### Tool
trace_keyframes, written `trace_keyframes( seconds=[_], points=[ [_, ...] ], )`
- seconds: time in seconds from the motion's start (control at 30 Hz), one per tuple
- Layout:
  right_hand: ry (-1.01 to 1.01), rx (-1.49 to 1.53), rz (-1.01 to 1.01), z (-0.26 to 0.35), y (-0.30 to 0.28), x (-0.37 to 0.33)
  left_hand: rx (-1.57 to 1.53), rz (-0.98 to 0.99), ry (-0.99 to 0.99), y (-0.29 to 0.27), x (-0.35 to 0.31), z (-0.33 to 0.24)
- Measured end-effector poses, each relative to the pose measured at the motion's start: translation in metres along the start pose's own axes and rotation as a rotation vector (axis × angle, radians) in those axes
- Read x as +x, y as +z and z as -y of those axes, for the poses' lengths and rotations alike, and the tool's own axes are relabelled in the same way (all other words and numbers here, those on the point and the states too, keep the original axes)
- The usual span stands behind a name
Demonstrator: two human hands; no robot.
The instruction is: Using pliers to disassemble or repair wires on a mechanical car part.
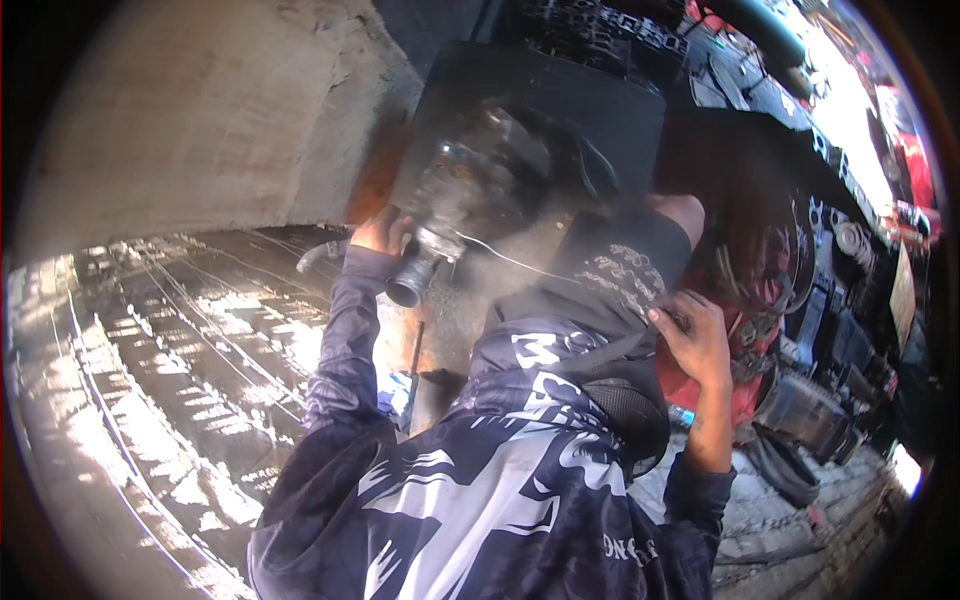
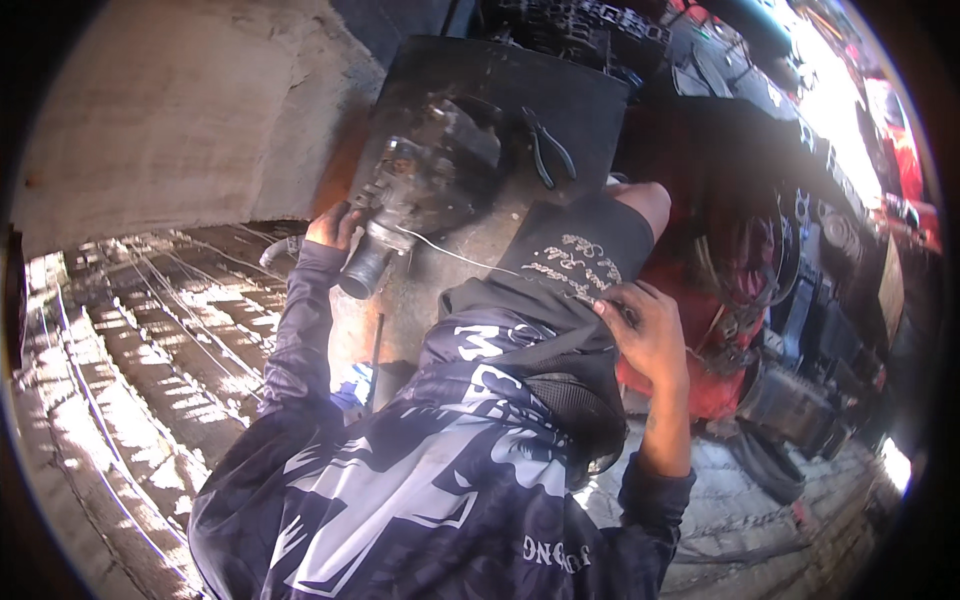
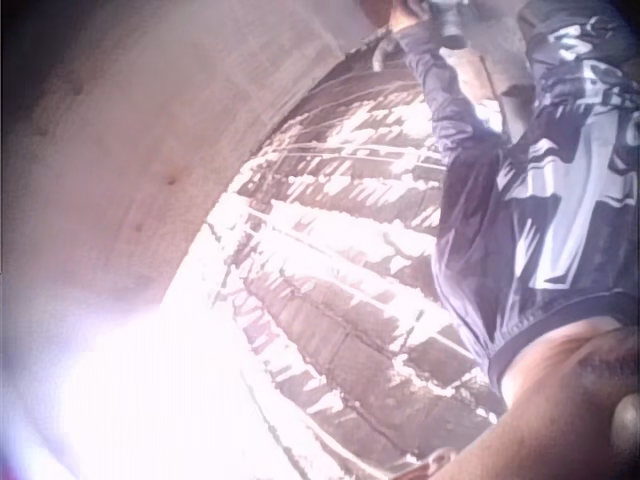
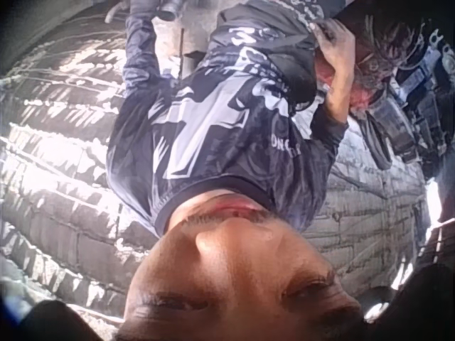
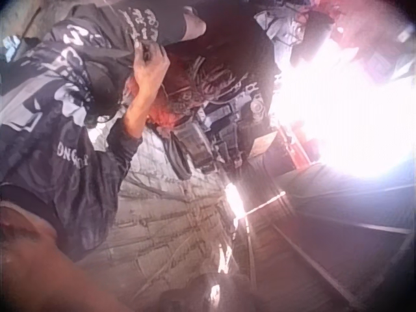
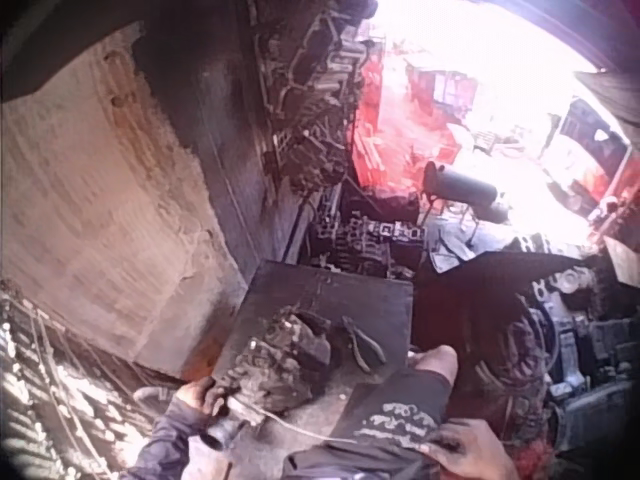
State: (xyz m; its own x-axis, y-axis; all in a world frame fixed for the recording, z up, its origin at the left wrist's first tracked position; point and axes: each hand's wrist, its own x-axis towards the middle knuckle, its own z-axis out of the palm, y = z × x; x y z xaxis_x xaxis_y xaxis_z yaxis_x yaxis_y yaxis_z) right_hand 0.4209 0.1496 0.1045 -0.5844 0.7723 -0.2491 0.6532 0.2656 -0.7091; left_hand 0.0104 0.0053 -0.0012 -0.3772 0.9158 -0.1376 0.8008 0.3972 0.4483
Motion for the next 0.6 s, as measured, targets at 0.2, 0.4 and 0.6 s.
trace_keyframes(
  seconds=[0.2,0.4,0.6],
  points=[
    [-0.027,0.056,-0.055,-0.008,-0.002,-0.006,-0.161,0.026,-0.295,0.01,0.019,0.051],
    [0.128,0.06,-0.217,-0.031,-0.006,-0.009,-0.289,0.11,-0.322,0.017,0.03,0.092],
    [0.073,-0.078,-0.349,-0.057,0.01,0.008,-0.494,0.098,-0.366,0.017,0.033,0.092]
  ],
)
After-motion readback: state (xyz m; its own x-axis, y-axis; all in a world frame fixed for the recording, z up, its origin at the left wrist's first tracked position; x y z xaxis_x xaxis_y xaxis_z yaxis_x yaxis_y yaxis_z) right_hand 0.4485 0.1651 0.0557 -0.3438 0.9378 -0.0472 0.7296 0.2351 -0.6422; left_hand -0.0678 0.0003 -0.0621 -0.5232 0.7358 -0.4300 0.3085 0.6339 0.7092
